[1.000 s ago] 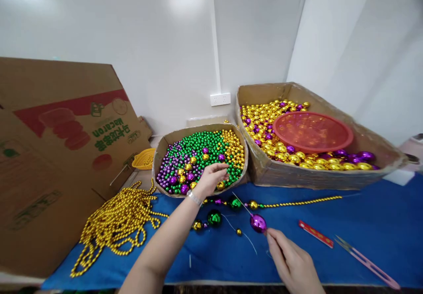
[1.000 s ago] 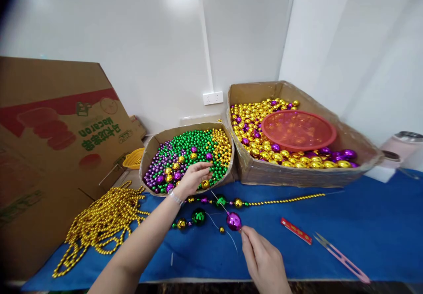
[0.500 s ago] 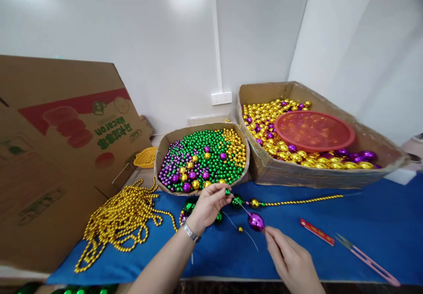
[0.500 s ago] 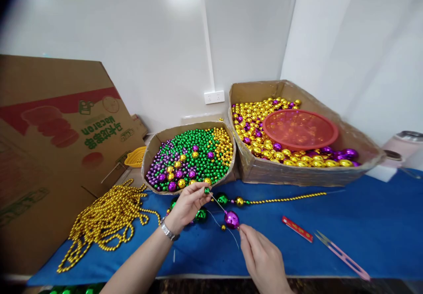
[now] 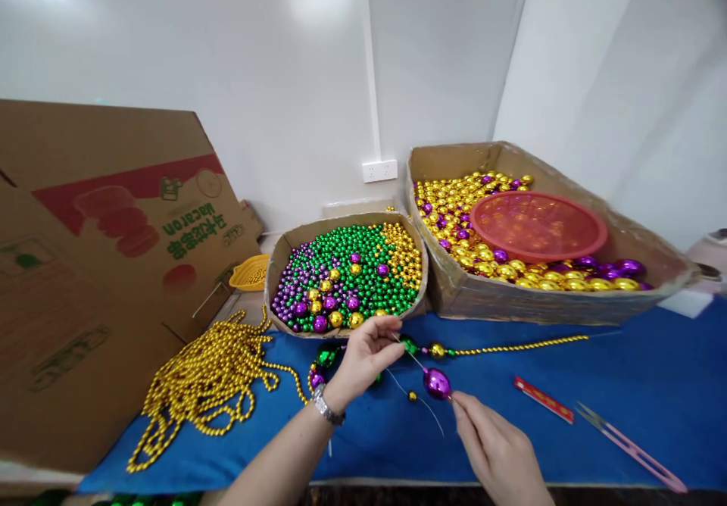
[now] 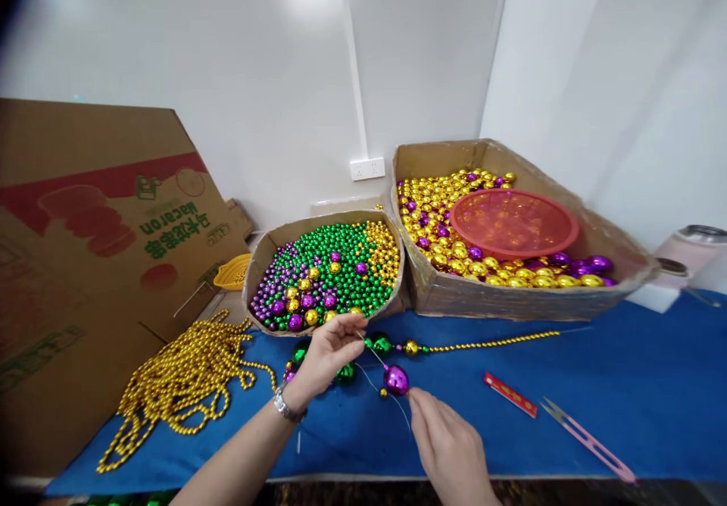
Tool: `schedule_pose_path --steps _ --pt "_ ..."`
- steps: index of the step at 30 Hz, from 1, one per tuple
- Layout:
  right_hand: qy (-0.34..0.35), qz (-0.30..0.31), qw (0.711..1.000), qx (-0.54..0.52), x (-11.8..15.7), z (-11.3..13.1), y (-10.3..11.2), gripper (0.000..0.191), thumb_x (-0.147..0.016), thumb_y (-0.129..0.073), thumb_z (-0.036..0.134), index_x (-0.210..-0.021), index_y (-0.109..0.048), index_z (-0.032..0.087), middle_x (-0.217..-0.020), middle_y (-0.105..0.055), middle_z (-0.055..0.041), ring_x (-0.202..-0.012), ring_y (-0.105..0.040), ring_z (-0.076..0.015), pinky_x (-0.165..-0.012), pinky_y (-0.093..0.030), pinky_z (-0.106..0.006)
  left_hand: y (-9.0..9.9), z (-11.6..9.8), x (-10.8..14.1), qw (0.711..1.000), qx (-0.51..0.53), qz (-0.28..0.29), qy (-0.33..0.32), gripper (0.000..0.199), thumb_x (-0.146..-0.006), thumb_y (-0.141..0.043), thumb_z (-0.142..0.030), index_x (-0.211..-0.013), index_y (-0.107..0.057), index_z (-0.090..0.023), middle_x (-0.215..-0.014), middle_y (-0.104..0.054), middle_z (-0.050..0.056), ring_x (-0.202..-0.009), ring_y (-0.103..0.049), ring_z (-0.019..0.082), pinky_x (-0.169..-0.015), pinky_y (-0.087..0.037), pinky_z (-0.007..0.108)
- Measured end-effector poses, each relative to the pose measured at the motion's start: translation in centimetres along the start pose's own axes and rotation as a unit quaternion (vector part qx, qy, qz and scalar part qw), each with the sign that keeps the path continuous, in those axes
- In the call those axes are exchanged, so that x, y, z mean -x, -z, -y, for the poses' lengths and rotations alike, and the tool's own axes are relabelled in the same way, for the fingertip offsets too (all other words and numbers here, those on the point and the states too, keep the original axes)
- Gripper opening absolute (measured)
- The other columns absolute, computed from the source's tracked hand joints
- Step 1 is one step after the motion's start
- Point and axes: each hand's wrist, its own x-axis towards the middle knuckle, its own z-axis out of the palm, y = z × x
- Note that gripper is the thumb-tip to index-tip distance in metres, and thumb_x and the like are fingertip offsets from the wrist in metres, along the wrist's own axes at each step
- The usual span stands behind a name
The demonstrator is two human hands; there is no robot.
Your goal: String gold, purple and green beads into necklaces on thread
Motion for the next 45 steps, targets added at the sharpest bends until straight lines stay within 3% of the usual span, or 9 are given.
schedule_pose_path --steps 3,6,9,13,17,21,25,32,45 --pt "-0.029 0.007 0.999 -0.013 0.2 -0.2 0.0 0.027 -0.095 -0.037 0.028 -0.097 -0.062 0.018 -0.079 -0.073 -0.0050 -0.066 -0.070 -0.0164 -0.059 -0.053 -0.022 1.4 0.3 -1.5 0.976 -0.205 -0.024 -0.069 0.035 -0.084 -0.057 -0.032 -0.117 -0.057 -0.020 -0.111 -0.062 0.010 -0.103 -0.055 0.023 -0.087 -0.045 0.038" --pt "-0.033 0.011 0.999 -0.012 0.4 -0.5 0.0 0.027 -0.095 -0.037 0.028 -0.096 -0.062 0.019 -0.079 -0.073 -0.0043 -0.065 -0.070 -0.0162 -0.058 -0.053 -0.022 2.8 1.0 -3.7 0.904 -0.417 0.024 -0.089 0.033 -0.084 -0.055 -0.028 -0.116 -0.059 -0.019 -0.110 -0.062 0.012 -0.106 -0.052 0.027 -0.095 -0.037 0.046" --pt "-0.023 0.005 1.000 -0.007 0.7 -0.7 -0.3 0.027 -0.095 -0.036 0.028 -0.096 -0.062 0.019 -0.079 -0.073 -0.0039 -0.065 -0.070 -0.0159 -0.057 -0.053 -0.022 3.3 1.9 -5.5 0.882 -0.459 0.087 -0.068 0.027 -0.080 -0.058 -0.024 -0.106 -0.065 -0.021 -0.098 -0.065 0.009 -0.094 -0.057 0.026 -0.092 -0.039 0.044" --pt "-0.021 -0.002 1.000 0.000 0.8 -0.8 -0.8 0.027 -0.095 -0.036 0.027 -0.095 -0.062 0.019 -0.079 -0.073 -0.0042 -0.066 -0.070 -0.0160 -0.057 -0.053 -0.022 3.1 2.7 -6.4 0.901 -0.421 0.090 -0.055 0.014 -0.076 -0.062 -0.023 -0.087 -0.069 -0.022 -0.087 -0.063 0.006 -0.082 -0.060 0.022 -0.081 -0.045 0.036" --pt "-0.024 0.004 1.000 -0.007 0.8 -0.7 -0.7 0.027 -0.095 -0.035 0.027 -0.095 -0.061 0.019 -0.078 -0.073 -0.0038 -0.064 -0.070 -0.0156 -0.056 -0.053 -0.021 2.7 2.4 -5.5 0.932 -0.360 0.039 -0.038 0.025 -0.086 -0.049 -0.031 -0.103 -0.063 -0.020 -0.095 -0.061 0.008 -0.085 -0.059 0.020 -0.078 -0.048 0.034" --pt "-0.021 0.004 1.000 -0.014 0.7 -0.4 -0.4 0.025 -0.095 -0.036 0.027 -0.096 -0.060 0.018 -0.080 -0.073 -0.0052 -0.067 -0.071 -0.0162 -0.058 -0.054 -0.022 2.1 1.0 -3.4 0.998 -0.043 -0.013 0.040 0.031 -0.088 -0.049 -0.036 -0.113 -0.057 -0.020 -0.105 -0.058 0.008 -0.090 -0.058 0.018 -0.073 -0.052 0.032" --pt "-0.018 0.001 1.000 -0.021 0.4 0.0 -0.4 0.024 -0.095 -0.037 0.026 -0.097 -0.060 0.018 -0.081 -0.073 -0.0061 -0.069 -0.071 -0.0168 -0.061 -0.054 -0.022 1.2 -0.2 -1.7 0.973 0.205 -0.026 0.100 0.030 -0.077 -0.068 -0.027 -0.105 -0.065 -0.018 -0.101 -0.058 0.006 -0.088 -0.057 0.016 -0.075 -0.052 0.029" --pt "-0.012 0.000 1.000 -0.020 0.1 0.3 -0.2 0.024 -0.095 -0.038 0.026 -0.098 -0.060 0.017 -0.082 -0.073 -0.0065 -0.071 -0.071 -0.0170 -0.063 -0.055 -0.023 0.1 -0.6 -0.3 0.957 0.263 0.001 0.123 0.031 -0.076 -0.071 -0.025 -0.104 -0.063 -0.019 -0.095 -0.063 0.006 -0.089 -0.061 0.017 -0.079 -0.049 0.027" --pt "-0.011 0.013 1.000 -0.010 0.5 0.3 -0.1 0.027 -0.095 -0.037 0.026 -0.098 -0.063 0.018 -0.083 -0.073 -0.0064 -0.071 -0.071 -0.0175 -0.065 -0.056 -0.025 -0.8 -0.5 0.3 0.958 0.260 -0.052 0.111 0.032 -0.075 -0.071 -0.033 -0.099 -0.057 -0.020 -0.096 -0.063 0.004 -0.087 -0.064 0.018 -0.082 -0.050 0.034"
